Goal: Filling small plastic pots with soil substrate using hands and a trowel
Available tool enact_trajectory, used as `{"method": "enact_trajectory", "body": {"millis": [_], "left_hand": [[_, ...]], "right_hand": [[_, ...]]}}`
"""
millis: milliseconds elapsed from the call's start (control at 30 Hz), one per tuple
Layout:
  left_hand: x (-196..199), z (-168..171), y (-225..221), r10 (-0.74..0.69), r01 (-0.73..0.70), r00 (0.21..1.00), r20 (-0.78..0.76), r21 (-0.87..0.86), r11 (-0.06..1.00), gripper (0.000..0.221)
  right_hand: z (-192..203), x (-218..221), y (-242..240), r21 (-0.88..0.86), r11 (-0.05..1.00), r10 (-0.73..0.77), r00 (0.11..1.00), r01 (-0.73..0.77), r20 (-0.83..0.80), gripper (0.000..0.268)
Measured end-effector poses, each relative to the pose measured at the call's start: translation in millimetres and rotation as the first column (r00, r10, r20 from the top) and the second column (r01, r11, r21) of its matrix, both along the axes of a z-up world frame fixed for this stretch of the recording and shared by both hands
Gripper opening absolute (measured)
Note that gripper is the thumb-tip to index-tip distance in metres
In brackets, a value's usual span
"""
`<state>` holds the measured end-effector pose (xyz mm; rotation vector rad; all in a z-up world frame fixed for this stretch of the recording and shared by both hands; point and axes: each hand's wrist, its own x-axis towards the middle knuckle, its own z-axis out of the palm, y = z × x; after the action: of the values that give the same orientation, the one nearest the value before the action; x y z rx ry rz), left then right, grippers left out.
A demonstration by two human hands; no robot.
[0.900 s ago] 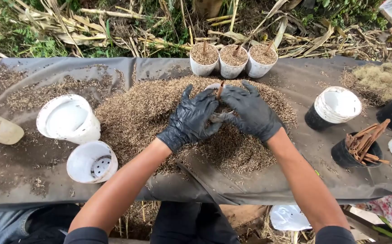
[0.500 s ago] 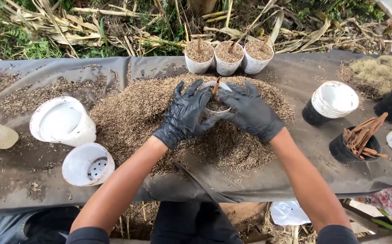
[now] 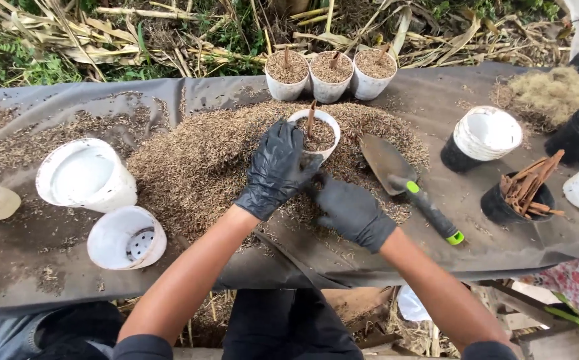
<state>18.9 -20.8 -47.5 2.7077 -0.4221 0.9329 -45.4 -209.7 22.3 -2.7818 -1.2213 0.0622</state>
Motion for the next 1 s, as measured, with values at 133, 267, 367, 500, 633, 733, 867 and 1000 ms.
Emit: {"method": "enact_trajectory", "body": {"millis": [133, 267, 367, 500, 633, 733, 867, 1000], "left_hand": [[-15, 56, 4, -0.069, 0.031, 0.992, -0.109, -0.321, 0.947, 0.066], [-12, 67, 0, -0.138, 0.096, 0.988, -0.073, -0.411, 0.906, 0.074], [-11, 66, -8, -0.203, 0.15, 0.977, -0.056, -0.49, 0.858, 0.087], [-10, 63, -10, -0.287, 0.218, 0.958, -0.021, -0.598, 0.771, 0.112], [31, 52, -15, -0.202, 0.108, 0.964, -0.175, -0.436, 0.894, 0.124], [37, 52, -16, -0.124, -0.094, 0.908, -0.4, -0.483, 0.87, 0.117], [26, 53, -8, -0.283, 0.089, 0.924, -0.258, -0.575, 0.813, 0.113], [20, 56, -16, -0.261, 0.068, 0.931, -0.257, -0.578, 0.813, 0.124]], "right_hand": [[-72, 17, -14, -0.037, 0.997, -0.071, 0.997, 0.072, 0.037, 0.052], [-86, 23, -24, -0.054, 0.998, -0.016, 0.992, 0.023, 0.125, 0.034], [-79, 35, -31, -0.07, 0.997, -0.023, 0.994, 0.031, 0.109, 0.029], [-48, 44, -39, 0.117, 0.993, 0.036, 0.999, -0.033, -0.028, 0.033], [-108, 115, -82, 0.127, 0.991, 0.031, 0.999, -0.036, 0.035, 0.03], [-78, 122, -88, 0.312, 0.95, 0.05, 0.998, -0.033, -0.047, 0.031], [-13, 134, -83, 0.303, 0.947, -0.107, 0.994, 0.107, -0.016, 0.027], [66, 118, -41, 0.42, 0.907, -0.026, 1.0, 0.022, 0.004, 0.03]]}}
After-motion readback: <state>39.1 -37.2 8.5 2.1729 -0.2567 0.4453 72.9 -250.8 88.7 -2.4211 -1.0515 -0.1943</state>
